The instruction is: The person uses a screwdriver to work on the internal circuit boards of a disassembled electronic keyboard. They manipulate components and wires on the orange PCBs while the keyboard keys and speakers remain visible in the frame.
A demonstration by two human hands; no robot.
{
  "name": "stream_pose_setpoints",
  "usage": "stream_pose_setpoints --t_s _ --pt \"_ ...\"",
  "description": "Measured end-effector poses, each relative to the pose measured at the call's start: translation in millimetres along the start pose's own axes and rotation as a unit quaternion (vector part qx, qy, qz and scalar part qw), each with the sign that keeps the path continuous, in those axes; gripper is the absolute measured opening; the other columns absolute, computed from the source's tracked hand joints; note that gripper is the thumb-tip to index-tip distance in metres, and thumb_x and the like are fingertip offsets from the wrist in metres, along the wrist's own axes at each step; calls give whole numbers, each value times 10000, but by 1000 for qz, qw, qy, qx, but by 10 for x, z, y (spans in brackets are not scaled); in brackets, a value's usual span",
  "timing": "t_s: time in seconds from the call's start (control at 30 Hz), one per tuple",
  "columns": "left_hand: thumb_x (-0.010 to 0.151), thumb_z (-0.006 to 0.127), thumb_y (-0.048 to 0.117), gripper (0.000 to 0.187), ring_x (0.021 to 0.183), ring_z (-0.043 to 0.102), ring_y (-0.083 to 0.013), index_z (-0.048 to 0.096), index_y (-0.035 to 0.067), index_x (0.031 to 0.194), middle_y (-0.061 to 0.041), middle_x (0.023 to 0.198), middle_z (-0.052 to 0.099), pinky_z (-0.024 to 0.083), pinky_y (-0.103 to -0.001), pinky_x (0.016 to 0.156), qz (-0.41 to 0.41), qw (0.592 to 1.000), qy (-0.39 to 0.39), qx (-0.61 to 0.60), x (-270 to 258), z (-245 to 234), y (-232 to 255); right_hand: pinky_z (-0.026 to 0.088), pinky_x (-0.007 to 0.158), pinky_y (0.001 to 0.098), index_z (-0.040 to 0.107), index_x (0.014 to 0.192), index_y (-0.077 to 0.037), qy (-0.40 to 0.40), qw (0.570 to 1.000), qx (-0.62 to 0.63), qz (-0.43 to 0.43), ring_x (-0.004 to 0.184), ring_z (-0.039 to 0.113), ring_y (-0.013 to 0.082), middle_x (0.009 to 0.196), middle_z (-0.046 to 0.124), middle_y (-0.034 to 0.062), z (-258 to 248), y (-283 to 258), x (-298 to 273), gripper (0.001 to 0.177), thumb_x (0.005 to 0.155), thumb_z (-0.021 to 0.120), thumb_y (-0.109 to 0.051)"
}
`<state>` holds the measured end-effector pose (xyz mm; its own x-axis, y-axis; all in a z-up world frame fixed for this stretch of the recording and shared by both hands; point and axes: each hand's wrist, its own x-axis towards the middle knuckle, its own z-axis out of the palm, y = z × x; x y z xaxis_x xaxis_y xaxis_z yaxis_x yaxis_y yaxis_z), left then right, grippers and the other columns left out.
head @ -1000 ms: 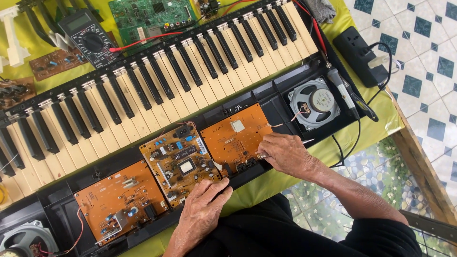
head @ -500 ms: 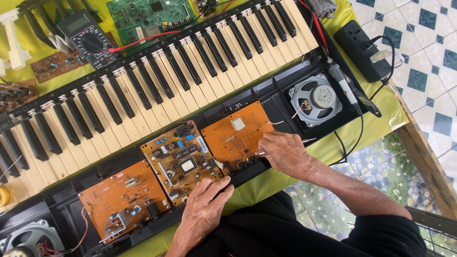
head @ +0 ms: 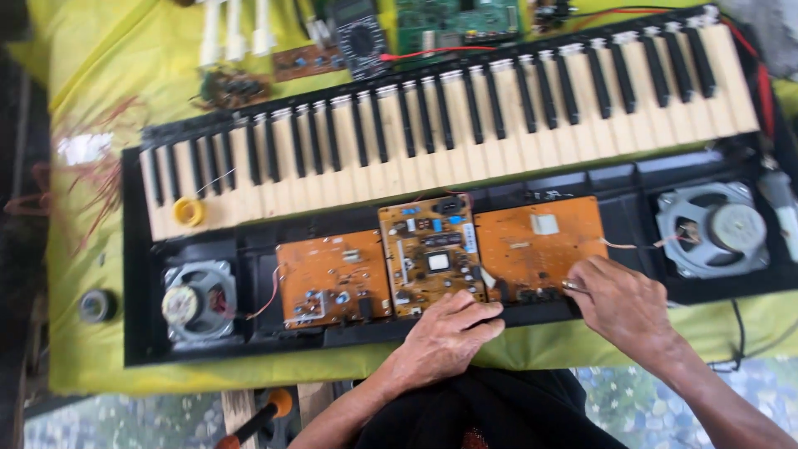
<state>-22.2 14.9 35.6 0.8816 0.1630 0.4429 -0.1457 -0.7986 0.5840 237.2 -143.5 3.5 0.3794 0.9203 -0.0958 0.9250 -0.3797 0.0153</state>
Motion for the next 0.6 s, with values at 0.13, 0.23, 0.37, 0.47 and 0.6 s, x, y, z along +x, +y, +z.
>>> stream_pose_setpoints --t_s 0.13,0.23,0.37,0.47,0.6 --pt "1031 607 -27 129 1000 499 -304 709 -30 1111 -157 1252 668 491 -449 788 8 1000 -7 15 -79 22 -24 450 410 365 588 846 -322 60 994 -78 -55 745 678 65 811 591 -143 106 27 -64 150 901 720 -367" --pt "1053 573 -21 140 996 496 -309 700 -34 1109 -164 1227 650 491 -457 790 13 1000 7 16 -97 3 -9 448 462 311 572 835 -291 80 988 -102 -86 731 670 46 814 609 -151 144 65 -42 189 945 694 -383" --pt "1033 573 -38 161 1034 492 -327 693 -24 1140 -164 1283 638 494 -479 791 -4 1000 -1 22 -184 61 -29 488 502 268 570 837 -302 64 985 -130 -97 704 668 24 805 627 -159 277 157 -65 225 982 669 -444" --pt "1036 594 -19 149 1070 515 -337 690 -16 1150 -168 1294 649 515 -489 798 -9 999 12 37 -226 99 -28 548 586 292 549 888 -343 12 992 -111 -52 766 696 27 839 629 -196 251 142 -60 186 968 621 -494" --pt "1049 577 4 165 1146 544 -332 696 27 1161 -141 1309 659 550 -459 870 -2 998 10 58 -303 202 -97 611 759 365 587 946 -356 -174 978 -70 96 911 779 150 963 720 -178 132 -1 29 234 958 567 -589"
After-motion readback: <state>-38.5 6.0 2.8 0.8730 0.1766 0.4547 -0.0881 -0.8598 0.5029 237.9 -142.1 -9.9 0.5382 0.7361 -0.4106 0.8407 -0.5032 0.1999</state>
